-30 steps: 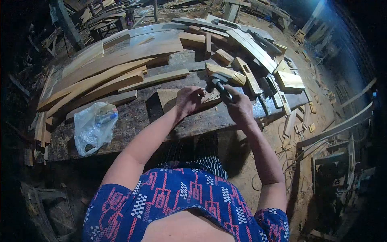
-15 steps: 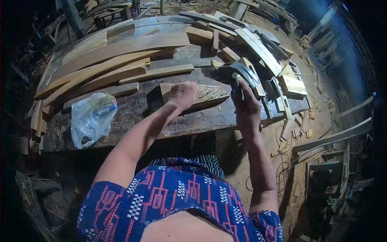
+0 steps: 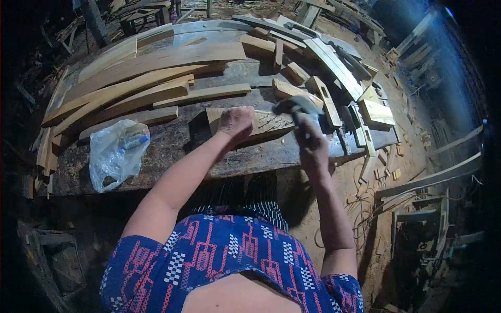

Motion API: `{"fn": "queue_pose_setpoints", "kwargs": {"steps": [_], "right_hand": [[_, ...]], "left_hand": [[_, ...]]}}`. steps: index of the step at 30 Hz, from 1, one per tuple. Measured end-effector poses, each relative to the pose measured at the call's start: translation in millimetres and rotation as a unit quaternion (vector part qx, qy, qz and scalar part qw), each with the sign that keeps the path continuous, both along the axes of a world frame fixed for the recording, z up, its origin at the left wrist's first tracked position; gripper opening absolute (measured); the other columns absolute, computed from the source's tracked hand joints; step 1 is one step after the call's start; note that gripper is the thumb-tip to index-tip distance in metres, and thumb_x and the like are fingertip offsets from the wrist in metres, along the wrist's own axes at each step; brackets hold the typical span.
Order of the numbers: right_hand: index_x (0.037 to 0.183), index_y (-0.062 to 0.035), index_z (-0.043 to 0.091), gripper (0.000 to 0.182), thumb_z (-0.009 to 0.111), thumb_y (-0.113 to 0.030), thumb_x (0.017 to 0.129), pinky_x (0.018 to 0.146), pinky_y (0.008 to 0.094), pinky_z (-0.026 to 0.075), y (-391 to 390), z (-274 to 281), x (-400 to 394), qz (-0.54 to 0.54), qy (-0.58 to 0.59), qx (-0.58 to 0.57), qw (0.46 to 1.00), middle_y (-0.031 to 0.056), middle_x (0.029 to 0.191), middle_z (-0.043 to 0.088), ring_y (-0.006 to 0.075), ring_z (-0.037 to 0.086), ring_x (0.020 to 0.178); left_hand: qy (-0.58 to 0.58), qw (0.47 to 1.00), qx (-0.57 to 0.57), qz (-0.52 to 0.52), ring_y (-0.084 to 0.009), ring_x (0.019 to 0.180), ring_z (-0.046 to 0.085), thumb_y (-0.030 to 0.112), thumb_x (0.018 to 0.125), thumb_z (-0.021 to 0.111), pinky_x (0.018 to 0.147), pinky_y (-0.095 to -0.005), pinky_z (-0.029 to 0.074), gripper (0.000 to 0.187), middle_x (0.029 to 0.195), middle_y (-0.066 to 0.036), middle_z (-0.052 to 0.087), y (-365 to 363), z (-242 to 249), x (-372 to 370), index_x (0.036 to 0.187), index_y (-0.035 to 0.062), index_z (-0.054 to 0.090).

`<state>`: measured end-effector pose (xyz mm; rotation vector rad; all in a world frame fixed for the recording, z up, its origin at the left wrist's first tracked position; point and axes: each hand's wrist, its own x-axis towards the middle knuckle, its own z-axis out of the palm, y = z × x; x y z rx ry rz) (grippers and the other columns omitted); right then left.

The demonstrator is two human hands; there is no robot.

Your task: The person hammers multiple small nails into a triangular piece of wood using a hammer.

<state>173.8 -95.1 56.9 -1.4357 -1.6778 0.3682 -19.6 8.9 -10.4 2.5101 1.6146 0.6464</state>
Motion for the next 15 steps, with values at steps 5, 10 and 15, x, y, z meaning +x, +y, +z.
{"fn": "queue_pose_setpoints", "kwargs": {"steps": [5,10,15], "right_hand": [[0.122,-0.0082,0.056,0.036,0.060,-0.009,0.087,0.083,0.0267,0.044,7,-17,5,0.030,0.132,-0.021,0.991,0.0091,0.105,0.065,0.0145,0.059,0.096],[0.121,-0.0048,0.055,0.033,0.057,-0.004,0.087,0.081,0.0244,0.043,-5,6,-7,0.000,0.176,0.069,0.982,0.0116,0.102,0.064,0.0122,0.057,0.097],[0.112,-0.0151,0.060,0.025,0.060,-0.017,0.087,0.071,0.0308,0.046,5,3,-3,-0.042,-0.009,-0.094,0.995,0.0160,0.092,0.065,0.0224,0.064,0.083]], "left_hand": [[0.007,0.999,0.035,-0.037,-0.0340,0.077,0.065,0.013,0.081,0.046,0.069,-0.0442,0.053,0.016,0.081,-0.017,0.064,7,-14,-3,0.084,0.0048,0.060],[-0.018,0.999,0.029,0.016,-0.0344,0.078,0.065,0.015,0.080,0.048,0.068,-0.0442,0.053,0.016,0.083,-0.017,0.065,-9,5,1,0.082,0.0051,0.060],[0.009,1.000,-0.006,-0.013,-0.0342,0.086,0.064,0.014,0.081,0.047,0.074,-0.0440,0.051,0.017,0.089,-0.018,0.064,6,-9,-1,0.087,0.0044,0.060]]}}
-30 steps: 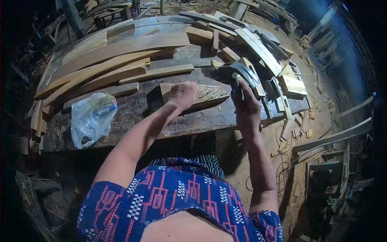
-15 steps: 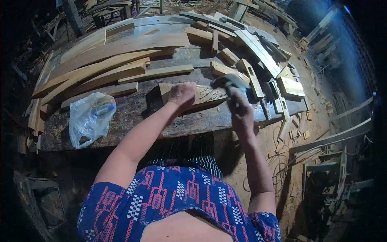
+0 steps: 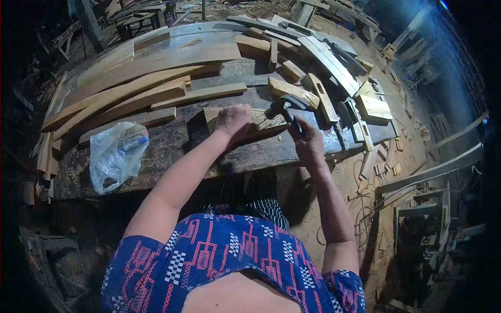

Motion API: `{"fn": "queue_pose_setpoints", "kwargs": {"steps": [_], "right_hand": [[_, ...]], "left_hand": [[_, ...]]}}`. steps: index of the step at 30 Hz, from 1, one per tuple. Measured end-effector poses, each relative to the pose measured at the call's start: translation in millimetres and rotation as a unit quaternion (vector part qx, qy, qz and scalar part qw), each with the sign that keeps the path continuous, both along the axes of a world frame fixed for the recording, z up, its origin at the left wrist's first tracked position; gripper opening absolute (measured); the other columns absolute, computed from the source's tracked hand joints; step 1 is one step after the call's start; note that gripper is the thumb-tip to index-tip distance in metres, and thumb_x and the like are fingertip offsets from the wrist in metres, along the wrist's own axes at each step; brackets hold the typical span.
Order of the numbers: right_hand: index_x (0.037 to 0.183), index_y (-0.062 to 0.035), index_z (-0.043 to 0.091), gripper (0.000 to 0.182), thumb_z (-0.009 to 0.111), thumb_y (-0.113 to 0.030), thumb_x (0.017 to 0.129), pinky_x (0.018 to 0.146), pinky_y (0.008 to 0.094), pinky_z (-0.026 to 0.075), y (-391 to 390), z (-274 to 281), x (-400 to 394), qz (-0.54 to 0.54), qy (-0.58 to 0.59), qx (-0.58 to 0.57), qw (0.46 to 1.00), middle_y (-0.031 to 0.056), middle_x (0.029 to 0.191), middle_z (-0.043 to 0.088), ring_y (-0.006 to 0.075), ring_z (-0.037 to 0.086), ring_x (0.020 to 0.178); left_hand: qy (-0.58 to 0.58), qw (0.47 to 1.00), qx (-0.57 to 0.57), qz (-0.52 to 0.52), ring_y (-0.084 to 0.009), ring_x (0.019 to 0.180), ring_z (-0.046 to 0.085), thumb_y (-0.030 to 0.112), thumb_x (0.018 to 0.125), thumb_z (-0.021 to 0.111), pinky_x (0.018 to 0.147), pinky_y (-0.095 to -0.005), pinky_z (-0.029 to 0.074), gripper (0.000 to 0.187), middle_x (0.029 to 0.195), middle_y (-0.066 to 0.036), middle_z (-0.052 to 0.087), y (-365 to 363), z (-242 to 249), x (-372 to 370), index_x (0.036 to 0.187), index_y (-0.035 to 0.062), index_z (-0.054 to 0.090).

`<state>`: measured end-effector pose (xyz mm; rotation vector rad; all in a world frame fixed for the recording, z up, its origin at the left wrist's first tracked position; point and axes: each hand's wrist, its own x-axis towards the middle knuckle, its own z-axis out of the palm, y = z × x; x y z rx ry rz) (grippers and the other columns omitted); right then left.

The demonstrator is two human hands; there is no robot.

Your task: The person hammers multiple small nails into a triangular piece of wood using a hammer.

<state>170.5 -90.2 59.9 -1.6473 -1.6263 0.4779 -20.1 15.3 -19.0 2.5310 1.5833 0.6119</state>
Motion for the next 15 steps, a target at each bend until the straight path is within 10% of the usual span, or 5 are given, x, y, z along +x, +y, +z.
{"fn": "queue_pose_setpoints", "kwargs": {"steps": [5,7,9,13,15], "right_hand": [[0.121,-0.0073,0.056,0.035,0.059,-0.002,0.086,0.080,0.0258,0.045,-10,24,-6,0.025,0.221,0.135,0.966,0.0116,0.103,0.063,0.0113,0.057,0.092],[0.120,-0.0101,0.056,0.035,0.060,-0.007,0.086,0.077,0.0286,0.046,0,5,-3,0.048,0.131,0.239,0.961,0.0135,0.099,0.062,0.0181,0.061,0.088],[0.118,-0.0153,0.056,0.032,0.060,-0.015,0.087,0.072,0.0320,0.046,0,-5,4,0.049,-0.066,0.072,0.994,0.0164,0.094,0.063,0.0243,0.062,0.081],[0.113,-0.0169,0.059,0.025,0.059,-0.020,0.088,0.071,0.0340,0.047,-3,19,1,0.001,0.000,-0.014,1.000,0.0172,0.091,0.064,0.0250,0.064,0.082],[0.117,-0.0065,0.057,0.030,0.061,-0.011,0.087,0.073,0.0262,0.046,0,18,-1,0.020,0.104,0.126,0.986,0.0130,0.092,0.066,0.0138,0.061,0.084]], "left_hand": [[0.006,0.999,0.009,0.032,-0.0343,0.085,0.064,0.014,0.080,0.047,0.073,-0.0443,0.051,0.016,0.088,-0.018,0.064,-7,2,4,0.085,0.0059,0.059],[0.014,0.999,0.021,0.033,-0.0348,0.082,0.064,0.014,0.079,0.048,0.071,-0.0443,0.052,0.015,0.085,-0.017,0.065,-2,-2,5,0.085,0.0059,0.060],[-0.007,1.000,0.020,0.015,-0.0357,0.081,0.063,0.017,0.081,0.048,0.072,-0.0461,0.050,0.017,0.083,-0.019,0.063,-7,6,0,0.084,0.0046,0.058],[-0.020,1.000,0.023,-0.009,-0.0368,0.081,0.061,0.019,0.084,0.046,0.074,-0.0482,0.048,0.019,0.081,-0.020,0.061,-3,1,-2,0.083,0.0035,0.057],[-0.018,0.999,0.027,0.015,-0.0369,0.080,0.061,0.018,0.084,0.045,0.072,-0.0481,0.048,0.018,0.080,-0.020,0.061,-3,-2,3,0.082,0.0039,0.057]]}}
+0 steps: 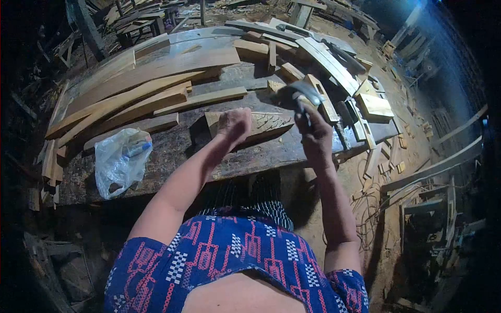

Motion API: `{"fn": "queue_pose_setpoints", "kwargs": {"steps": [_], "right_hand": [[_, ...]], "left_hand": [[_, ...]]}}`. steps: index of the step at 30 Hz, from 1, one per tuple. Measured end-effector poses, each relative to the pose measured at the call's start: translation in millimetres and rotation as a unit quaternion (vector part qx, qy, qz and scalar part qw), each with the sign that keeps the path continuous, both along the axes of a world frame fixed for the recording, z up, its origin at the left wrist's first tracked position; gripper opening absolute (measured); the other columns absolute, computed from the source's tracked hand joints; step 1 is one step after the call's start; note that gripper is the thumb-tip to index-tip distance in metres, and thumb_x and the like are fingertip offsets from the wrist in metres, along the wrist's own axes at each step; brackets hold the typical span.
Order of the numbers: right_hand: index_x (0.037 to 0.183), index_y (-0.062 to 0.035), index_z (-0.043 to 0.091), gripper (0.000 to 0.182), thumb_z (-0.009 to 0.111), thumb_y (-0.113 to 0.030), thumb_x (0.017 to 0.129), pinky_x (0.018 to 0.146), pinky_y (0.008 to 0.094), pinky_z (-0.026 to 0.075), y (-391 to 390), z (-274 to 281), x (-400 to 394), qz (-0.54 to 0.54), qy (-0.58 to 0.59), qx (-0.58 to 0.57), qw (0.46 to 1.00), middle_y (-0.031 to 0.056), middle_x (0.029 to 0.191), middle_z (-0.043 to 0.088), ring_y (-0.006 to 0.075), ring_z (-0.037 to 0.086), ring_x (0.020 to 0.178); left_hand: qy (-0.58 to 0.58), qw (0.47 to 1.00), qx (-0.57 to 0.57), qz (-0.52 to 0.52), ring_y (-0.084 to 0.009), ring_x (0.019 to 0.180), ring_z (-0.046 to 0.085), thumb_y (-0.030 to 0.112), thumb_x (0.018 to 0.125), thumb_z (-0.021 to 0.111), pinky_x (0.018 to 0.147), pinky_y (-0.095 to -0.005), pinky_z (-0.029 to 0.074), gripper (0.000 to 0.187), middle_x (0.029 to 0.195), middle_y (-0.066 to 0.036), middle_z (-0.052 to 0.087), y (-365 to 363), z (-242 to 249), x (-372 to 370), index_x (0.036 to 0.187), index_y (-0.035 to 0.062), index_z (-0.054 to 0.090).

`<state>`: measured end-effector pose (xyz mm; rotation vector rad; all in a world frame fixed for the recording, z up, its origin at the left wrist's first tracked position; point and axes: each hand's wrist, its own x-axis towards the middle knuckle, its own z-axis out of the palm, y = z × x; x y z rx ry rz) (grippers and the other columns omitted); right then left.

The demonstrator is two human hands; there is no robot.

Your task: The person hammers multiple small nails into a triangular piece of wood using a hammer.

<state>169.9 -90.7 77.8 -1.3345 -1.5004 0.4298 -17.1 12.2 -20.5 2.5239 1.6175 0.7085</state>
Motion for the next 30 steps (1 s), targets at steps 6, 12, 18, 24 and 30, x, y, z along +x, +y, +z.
{"fn": "queue_pose_setpoints", "kwargs": {"steps": [6,12,18,24,30], "right_hand": [[0.114,-0.0079,0.060,0.028,0.061,-0.008,0.086,0.069,0.0266,0.045,-10,-8,-9,-0.053,-0.233,-0.123,0.963,0.0057,0.083,0.065,0.0106,0.056,0.075],[0.109,-0.0149,0.060,0.024,0.061,-0.015,0.086,0.068,0.0331,0.047,-16,0,-15,-0.013,-0.091,-0.064,0.994,0.0180,0.089,0.063,0.0338,0.062,0.080],[0.119,-0.0130,0.058,0.030,0.059,-0.010,0.089,0.052,0.0192,0.037,-23,1,-14,-0.007,-0.016,0.028,0.999,-0.0050,0.075,0.054,0.0026,0.043,0.059],[0.104,-0.0133,0.060,0.016,0.057,-0.018,0.088,0.063,0.0369,0.045,-5,-27,-7,-0.052,-0.143,-0.031,0.988,0.0179,0.085,0.062,0.0352,0.061,0.077],[0.106,-0.0167,0.057,0.020,0.057,-0.020,0.087,0.066,0.0439,0.044,-11,-17,-17,-0.011,-0.042,-0.026,0.999,0.0180,0.082,0.060,0.0399,0.059,0.076]], "left_hand": [[0.012,1.000,0.007,-0.017,-0.0370,0.079,0.062,0.015,0.080,0.051,0.069,-0.0470,0.049,0.012,0.080,-0.019,0.062,5,-6,-2,0.080,0.0051,0.057],[0.039,0.999,-0.007,0.003,-0.0378,0.078,0.063,0.021,0.084,0.051,0.068,-0.0469,0.049,0.017,0.078,-0.019,0.063,0,0,-4,0.086,0.0055,0.058],[-0.144,0.986,-0.033,0.070,-0.0387,0.082,0.062,0.025,0.092,0.044,0.069,-0.0489,0.048,0.022,0.086,-0.020,0.064,-15,28,-4,0.105,0.0121,0.056],[-0.136,0.989,-0.023,0.048,-0.0398,0.077,0.061,0.027,0.090,0.047,0.067,-0.0502,0.047,0.021,0.081,-0.018,0.064,-3,14,-7,0.098,0.0108,0.057],[-0.190,0.977,-0.047,0.081,-0.0381,0.079,0.061,0.027,0.090,0.048,0.066,-0.0467,0.046,0.022,0.079,-0.018,0.063,-14,30,-6,0.095,0.0088,0.059]]}}
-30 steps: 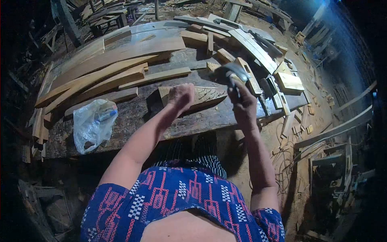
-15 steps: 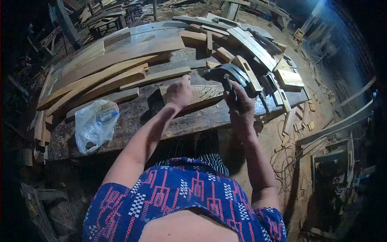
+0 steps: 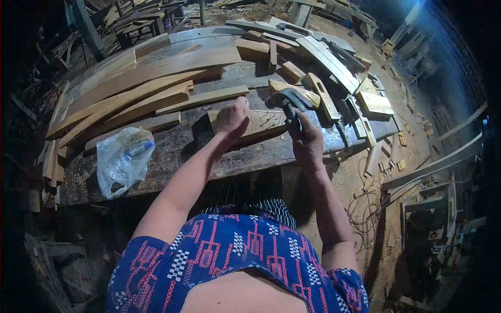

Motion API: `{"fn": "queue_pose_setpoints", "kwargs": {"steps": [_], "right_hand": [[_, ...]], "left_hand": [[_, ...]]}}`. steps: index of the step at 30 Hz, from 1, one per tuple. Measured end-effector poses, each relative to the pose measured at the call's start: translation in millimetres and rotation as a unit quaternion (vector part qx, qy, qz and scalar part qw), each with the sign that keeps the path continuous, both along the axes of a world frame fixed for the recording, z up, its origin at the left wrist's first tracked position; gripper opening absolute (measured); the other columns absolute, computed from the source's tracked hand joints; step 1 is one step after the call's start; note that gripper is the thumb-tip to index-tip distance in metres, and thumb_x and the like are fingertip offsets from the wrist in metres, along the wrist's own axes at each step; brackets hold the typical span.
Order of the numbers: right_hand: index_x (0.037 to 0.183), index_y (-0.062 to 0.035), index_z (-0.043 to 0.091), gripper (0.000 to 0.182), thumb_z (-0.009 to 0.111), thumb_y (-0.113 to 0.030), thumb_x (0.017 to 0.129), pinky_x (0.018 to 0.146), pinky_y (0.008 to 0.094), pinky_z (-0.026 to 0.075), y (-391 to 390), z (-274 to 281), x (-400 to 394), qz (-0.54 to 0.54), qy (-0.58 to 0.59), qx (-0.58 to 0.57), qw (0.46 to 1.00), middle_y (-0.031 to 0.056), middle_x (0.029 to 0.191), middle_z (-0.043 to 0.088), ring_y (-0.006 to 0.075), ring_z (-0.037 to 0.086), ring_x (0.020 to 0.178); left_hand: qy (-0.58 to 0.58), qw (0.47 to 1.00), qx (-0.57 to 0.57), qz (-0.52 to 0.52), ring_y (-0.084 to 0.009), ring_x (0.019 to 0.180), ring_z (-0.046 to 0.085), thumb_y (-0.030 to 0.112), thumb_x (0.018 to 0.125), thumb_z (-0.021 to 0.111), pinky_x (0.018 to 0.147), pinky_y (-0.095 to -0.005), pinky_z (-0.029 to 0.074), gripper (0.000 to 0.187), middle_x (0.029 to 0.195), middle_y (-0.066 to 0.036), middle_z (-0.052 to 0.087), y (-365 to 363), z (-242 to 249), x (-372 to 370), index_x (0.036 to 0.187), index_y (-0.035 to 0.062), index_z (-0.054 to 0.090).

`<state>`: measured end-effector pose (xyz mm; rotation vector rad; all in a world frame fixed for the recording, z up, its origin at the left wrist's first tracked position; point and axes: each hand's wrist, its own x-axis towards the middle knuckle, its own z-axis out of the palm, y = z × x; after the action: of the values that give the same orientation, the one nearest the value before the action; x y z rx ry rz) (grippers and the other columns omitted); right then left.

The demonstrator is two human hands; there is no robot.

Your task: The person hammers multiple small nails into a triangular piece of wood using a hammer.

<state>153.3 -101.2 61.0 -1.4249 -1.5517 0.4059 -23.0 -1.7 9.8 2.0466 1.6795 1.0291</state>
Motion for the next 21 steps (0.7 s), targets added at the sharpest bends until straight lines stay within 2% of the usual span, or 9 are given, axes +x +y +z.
{"fn": "queue_pose_setpoints", "kwargs": {"steps": [2,5,9,14,17,18,19,20,21], "right_hand": [[0.107,-0.0170,0.057,0.021,0.058,-0.020,0.086,0.066,0.0446,0.044,-7,-2,-5,0.020,0.033,0.043,0.998,0.0180,0.083,0.060,0.0404,0.058,0.077],[0.108,-0.0177,0.059,0.022,0.058,-0.022,0.086,0.066,0.0439,0.045,-13,-13,-9,-0.025,-0.117,-0.080,0.990,0.0186,0.086,0.061,0.0404,0.058,0.082],[0.105,-0.0150,0.058,0.020,0.059,-0.023,0.087,0.065,0.0420,0.045,-12,-7,-10,-0.021,-0.090,-0.163,0.982,0.0190,0.084,0.060,0.0391,0.059,0.079],[0.098,-0.0113,0.056,0.013,0.056,-0.018,0.088,0.064,0.0383,0.045,-3,-8,-15,0.017,0.025,0.068,0.997,0.0196,0.081,0.058,0.0401,0.056,0.075],[0.103,-0.0122,0.060,0.019,0.059,-0.018,0.085,0.066,0.0376,0.045,2,-30,-13,-0.019,-0.075,-0.103,0.992,0.0185,0.084,0.061,0.0372,0.057,0.076],[0.105,-0.0120,0.062,0.022,0.060,-0.019,0.085,0.066,0.0357,0.045,7,-38,-8,-0.007,-0.077,-0.124,0.989,0.0168,0.084,0.062,0.0330,0.059,0.074],[0.105,-0.0120,0.062,0.022,0.060,-0.019,0.085,0.066,0.0357,0.045,10,-38,-2,-0.006,-0.076,-0.119,0.990,0.0168,0.084,0.062,0.0330,0.059,0.074],[0.107,-0.0104,0.062,0.024,0.062,-0.020,0.085,0.067,0.0325,0.044,11,-38,2,0.010,0.014,-0.133,0.991,0.0126,0.083,0.063,0.0254,0.057,0.072],[0.109,-0.0088,0.062,0.027,0.063,-0.020,0.084,0.067,0.0293,0.043,11,-36,3,0.027,0.103,-0.148,0.983,0.0085,0.083,0.064,0.0179,0.056,0.071]], "left_hand": [[-0.064,0.998,0.026,0.005,-0.0365,0.080,0.062,0.028,0.091,0.048,0.065,-0.0444,0.046,0.023,0.078,-0.018,0.062,0,-2,-4,0.094,0.0083,0.060],[-0.143,0.988,0.063,0.014,-0.0332,0.078,0.063,0.028,0.092,0.049,0.064,-0.0404,0.046,0.024,0.077,-0.017,0.062,14,-17,-8,0.092,0.0073,0.061],[-0.152,0.985,0.081,0.010,-0.0347,0.075,0.061,0.028,0.092,0.048,0.064,-0.0413,0.046,0.026,0.076,-0.019,0.061,16,-15,-8,0.088,0.0054,0.061],[-0.157,0.984,0.083,0.009,-0.0378,0.079,0.062,0.027,0.091,0.048,0.065,-0.0438,0.047,0.026,0.078,-0.021,0.062,24,-24,-11,0.086,0.0039,0.060],[-0.268,0.955,0.128,-0.004,-0.0120,0.056,0.051,0.028,0.094,0.047,0.052,-0.0273,0.041,0.029,0.061,0.002,0.053,34,-35,-13,0.087,0.0034,0.061],[-0.267,0.955,0.132,-0.005,-0.0120,0.056,0.051,0.028,0.094,0.047,0.052,-0.0273,0.041,0.029,0.061,0.002,0.053,34,-28,-17,0.087,0.0034,0.061],[-0.443,0.895,-0.050,-0.031,-0.0132,0.054,0.051,0.027,0.094,0.046,0.048,-0.0285,0.039,0.028,0.057,0.001,0.049,33,-17,-24,0.087,0.0038,0.060],[-0.587,0.774,-0.230,-0.054,-0.0145,0.052,0.051,0.027,0.094,0.046,0.044,-0.0297,0.037,0.028,0.053,-0.001,0.046,28,-7,-32,0.086,0.0042,0.059],[-0.636,0.722,-0.270,-0.042,-0.0088,0.050,0.041,0.032,0.095,0.042,0.041,-0.0235,0.028,0.032,0.055,0.004,0.035,21,5,-30,0.087,0.0055,0.058]]}}
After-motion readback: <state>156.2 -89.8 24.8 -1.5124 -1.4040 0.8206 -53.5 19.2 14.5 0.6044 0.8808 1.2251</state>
